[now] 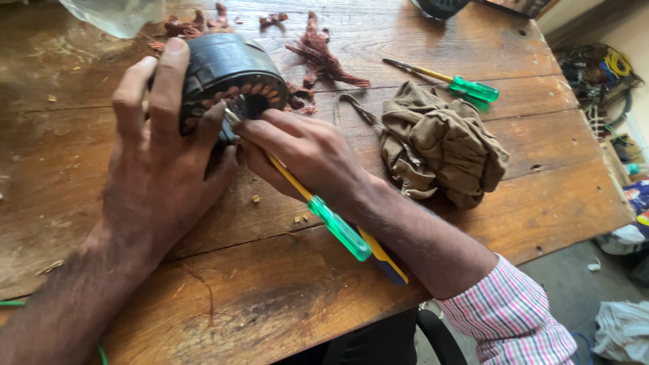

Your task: The person holds an electric motor stator on a wooden workbench and uses a screwdriver to pry burnt copper windings out of the stator slots one by one, working around the ring and letting the removed winding pieces pile on the table.

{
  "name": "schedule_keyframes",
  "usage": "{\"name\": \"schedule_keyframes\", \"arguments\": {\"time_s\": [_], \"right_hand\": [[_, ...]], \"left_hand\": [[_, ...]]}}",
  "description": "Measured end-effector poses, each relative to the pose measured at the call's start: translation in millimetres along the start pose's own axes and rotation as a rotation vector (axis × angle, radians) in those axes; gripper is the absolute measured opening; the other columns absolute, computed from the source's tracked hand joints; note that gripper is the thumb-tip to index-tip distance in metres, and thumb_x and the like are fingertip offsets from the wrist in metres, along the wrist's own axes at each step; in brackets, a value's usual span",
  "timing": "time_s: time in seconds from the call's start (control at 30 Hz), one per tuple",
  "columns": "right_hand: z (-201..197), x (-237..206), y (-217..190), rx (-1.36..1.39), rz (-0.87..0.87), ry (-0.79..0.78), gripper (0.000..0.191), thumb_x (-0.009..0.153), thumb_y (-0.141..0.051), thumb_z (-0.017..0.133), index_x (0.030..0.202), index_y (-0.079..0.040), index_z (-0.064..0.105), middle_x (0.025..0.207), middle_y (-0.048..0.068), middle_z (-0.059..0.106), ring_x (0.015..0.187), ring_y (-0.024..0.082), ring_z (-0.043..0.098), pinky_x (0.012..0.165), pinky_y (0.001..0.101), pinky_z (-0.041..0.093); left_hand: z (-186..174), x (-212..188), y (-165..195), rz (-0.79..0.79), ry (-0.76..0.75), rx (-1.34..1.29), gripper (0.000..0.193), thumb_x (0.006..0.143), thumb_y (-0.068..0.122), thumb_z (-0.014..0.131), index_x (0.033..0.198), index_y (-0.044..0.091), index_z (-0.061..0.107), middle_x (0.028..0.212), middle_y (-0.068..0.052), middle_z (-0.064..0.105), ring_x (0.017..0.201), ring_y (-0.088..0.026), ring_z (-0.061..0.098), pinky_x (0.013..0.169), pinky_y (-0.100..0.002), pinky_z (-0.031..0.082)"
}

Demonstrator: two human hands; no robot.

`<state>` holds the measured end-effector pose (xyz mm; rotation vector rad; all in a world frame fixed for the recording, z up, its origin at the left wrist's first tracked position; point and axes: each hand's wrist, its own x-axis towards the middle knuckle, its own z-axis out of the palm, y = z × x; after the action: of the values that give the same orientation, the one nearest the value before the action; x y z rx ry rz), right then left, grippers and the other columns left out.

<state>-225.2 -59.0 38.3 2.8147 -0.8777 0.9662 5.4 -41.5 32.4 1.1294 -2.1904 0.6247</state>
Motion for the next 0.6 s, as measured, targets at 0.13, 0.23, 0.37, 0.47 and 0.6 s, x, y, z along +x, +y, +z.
{"name": "schedule_keyframes", "arguments": {"time_s": [0.13,0.23,0.37,0.47,0.6], "right_hand": [[-13.5,5.5,-12.9,0.103,-0.006,0.091,0.025,0.092,0.001,0.076,0.115,-0.005,0.067,0.099,0.009,0.070,0.086,0.022,0.072,0.075,0.0344,0.060],[-22.7,7.2,-20.2,0.175,0.042,0.019,0.025,0.087,0.002,0.075,0.110,-0.005,0.069,0.094,0.009,0.070,0.082,0.023,0.072,0.073,0.0342,0.059],[-26.3,6.2,-24.4,0.220,0.043,-0.053,0.024,0.087,0.002,0.075,0.109,-0.005,0.069,0.095,0.009,0.071,0.082,0.022,0.073,0.072,0.0331,0.060],[-24.6,6.1,-23.7,0.213,0.024,-0.074,0.024,0.087,0.002,0.075,0.109,-0.005,0.069,0.095,0.009,0.071,0.082,0.021,0.073,0.071,0.0327,0.060],[-23.5,6.6,-24.6,0.200,0.050,-0.096,0.026,0.088,0.000,0.078,0.112,-0.005,0.070,0.093,0.008,0.071,0.079,0.022,0.072,0.070,0.0335,0.059]], "left_hand": [[-6.3,1.7,-4.6,0.031,0.036,-0.023,0.048,0.096,0.035,0.082,0.136,0.012,0.073,0.164,-0.018,0.023,0.148,-0.037,0.030,0.118,-0.054,0.052],[-8.8,1.5,-4.6,0.015,0.025,-0.039,0.050,0.092,0.038,0.084,0.134,0.013,0.073,0.162,-0.017,0.025,0.146,-0.037,0.031,0.114,-0.056,0.049],[-7.4,0.0,-4.3,0.004,0.011,-0.021,0.054,0.088,0.042,0.084,0.133,0.013,0.073,0.161,-0.016,0.025,0.147,-0.036,0.030,0.111,-0.056,0.050],[-3.3,-0.7,-4.9,0.008,0.040,-0.034,0.054,0.092,0.045,0.084,0.134,0.012,0.072,0.162,-0.016,0.023,0.149,-0.036,0.028,0.112,-0.056,0.050],[-0.7,-3.5,-5.7,-0.006,0.021,-0.075,0.051,0.096,0.045,0.082,0.133,0.010,0.073,0.166,-0.017,0.023,0.151,-0.037,0.027,0.114,-0.057,0.051]]}}
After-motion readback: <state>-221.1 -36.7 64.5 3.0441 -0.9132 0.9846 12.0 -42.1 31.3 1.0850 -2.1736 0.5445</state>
